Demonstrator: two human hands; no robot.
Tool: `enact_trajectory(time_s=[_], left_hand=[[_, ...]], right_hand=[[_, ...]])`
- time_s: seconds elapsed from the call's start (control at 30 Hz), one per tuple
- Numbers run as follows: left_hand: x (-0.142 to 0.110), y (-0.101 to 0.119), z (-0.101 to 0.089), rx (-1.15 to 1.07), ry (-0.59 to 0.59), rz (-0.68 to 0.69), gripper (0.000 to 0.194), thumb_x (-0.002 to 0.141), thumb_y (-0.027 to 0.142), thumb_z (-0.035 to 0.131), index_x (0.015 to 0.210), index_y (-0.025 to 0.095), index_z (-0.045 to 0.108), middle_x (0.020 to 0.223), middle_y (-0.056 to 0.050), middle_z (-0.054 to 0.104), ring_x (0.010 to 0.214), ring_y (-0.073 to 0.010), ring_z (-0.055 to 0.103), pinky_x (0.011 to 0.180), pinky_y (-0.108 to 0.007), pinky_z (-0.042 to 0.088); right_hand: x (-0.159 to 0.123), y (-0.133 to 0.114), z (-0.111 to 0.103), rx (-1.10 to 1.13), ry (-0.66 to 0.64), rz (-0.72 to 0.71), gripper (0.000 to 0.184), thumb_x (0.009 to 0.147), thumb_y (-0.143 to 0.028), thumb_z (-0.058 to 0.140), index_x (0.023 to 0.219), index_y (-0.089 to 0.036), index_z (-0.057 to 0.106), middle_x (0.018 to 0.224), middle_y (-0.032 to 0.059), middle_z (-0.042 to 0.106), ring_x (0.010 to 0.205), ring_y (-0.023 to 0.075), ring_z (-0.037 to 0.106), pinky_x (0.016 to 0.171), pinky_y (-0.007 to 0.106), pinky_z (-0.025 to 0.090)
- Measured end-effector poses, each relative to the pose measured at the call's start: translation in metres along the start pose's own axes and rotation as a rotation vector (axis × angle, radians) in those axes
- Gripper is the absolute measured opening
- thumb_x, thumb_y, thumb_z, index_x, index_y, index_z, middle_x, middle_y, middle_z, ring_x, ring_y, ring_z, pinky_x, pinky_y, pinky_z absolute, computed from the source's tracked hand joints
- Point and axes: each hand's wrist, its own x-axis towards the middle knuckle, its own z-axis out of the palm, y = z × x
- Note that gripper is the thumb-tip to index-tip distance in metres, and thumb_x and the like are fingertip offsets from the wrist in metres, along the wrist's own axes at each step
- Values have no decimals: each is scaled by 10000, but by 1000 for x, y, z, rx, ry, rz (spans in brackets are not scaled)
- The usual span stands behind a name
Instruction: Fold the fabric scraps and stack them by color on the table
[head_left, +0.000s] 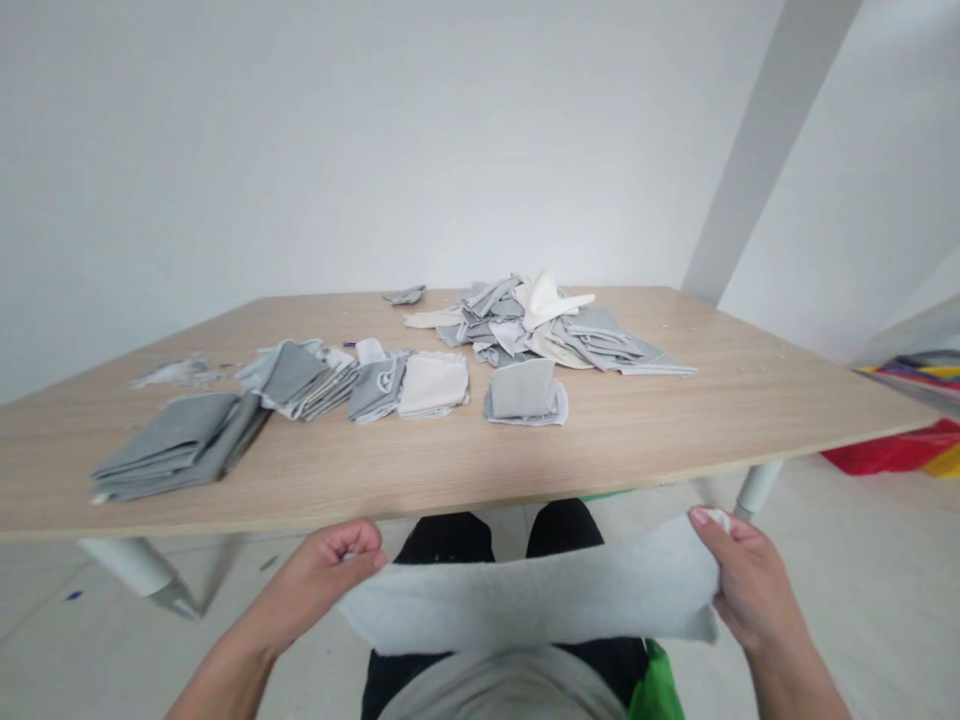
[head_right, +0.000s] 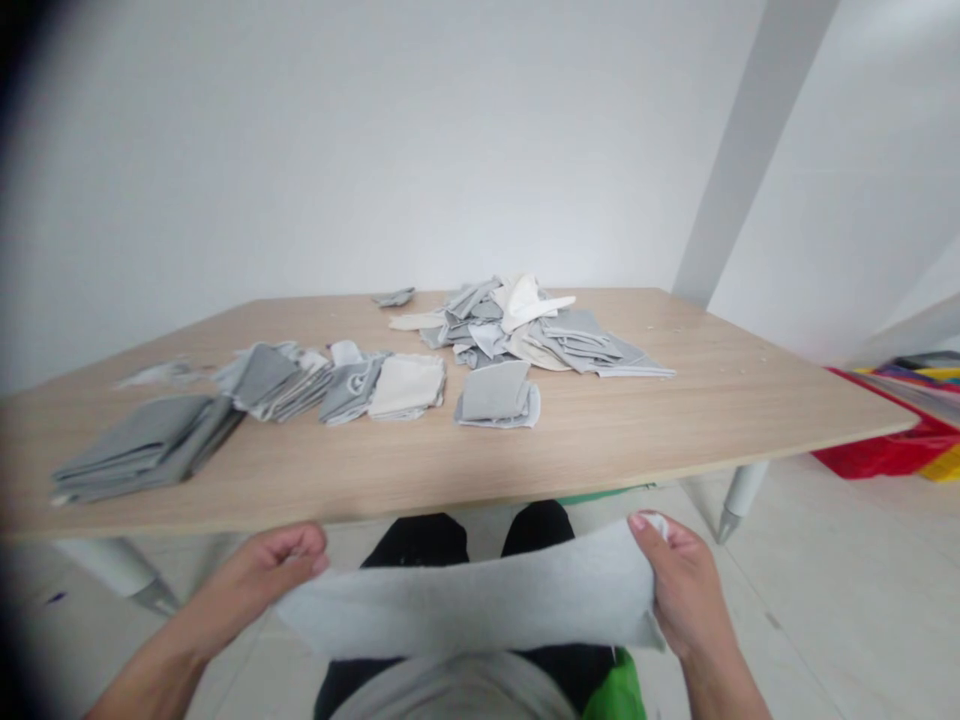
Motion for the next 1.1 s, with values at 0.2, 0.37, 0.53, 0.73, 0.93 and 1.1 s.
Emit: enact_trajectory(time_s=[0.2, 0.37, 0.53, 0.73, 0.93, 1.1], left_hand=[[-16, 2, -1, 172, -142, 30, 339, 749, 448, 649, 1019, 246, 682, 728, 29, 509, 633, -129, 466, 583, -208, 386], [-28, 7, 5, 251, -230, -43, 391, 672, 441, 666, 1020, 271, 716, 736, 13, 584, 697, -174, 547, 643, -234, 438], [-36, -3, 15, 212, -428, -174, 219, 672, 383, 597, 759, 211, 701, 615, 7, 559, 550, -159, 505, 505, -228, 383], [-38, -18, 23, 295, -430, -99, 184, 752, 352, 538, 687, 185, 578, 654, 18, 526, 621, -145, 494, 568, -223, 376], [-34, -18, 32, 170, -212, -94, 386, 817, 562, 470, 825, 210, 628, 742, -17, 584, 703, -192, 551, 593, -254, 443], [-35, -18, 28, 121, -123, -12, 379, 863, 545, 444, 893, 216, 630, 725, -12, 582, 694, -189, 542, 628, -263, 449]], right_hand=[[-7, -1, 3, 46, 57, -31, 317, 621, -379, 804, 845, -173, 717, 597, 19, 650, 493, 150, 545, 446, 237, 412], [-1, -4, -2, -27, 20, -84, 293, 621, -390, 793, 824, -187, 738, 612, 24, 656, 504, 151, 538, 437, 240, 410], [4, 2, -14, -138, 49, -146, 345, 596, -409, 811, 860, -191, 767, 671, 49, 699, 554, 176, 566, 473, 259, 432], [-3, 5, -12, -218, -21, -125, 320, 606, -411, 817, 864, -224, 785, 789, 68, 742, 650, 188, 619, 539, 253, 475], [-7, 0, -11, -272, -38, -163, 322, 597, -424, 815, 849, -225, 792, 803, 87, 753, 742, 240, 664, 580, 276, 513], [-6, -2, -13, -230, 13, -174, 373, 587, -425, 819, 891, -213, 784, 889, 104, 756, 822, 272, 672, 660, 322, 534]])
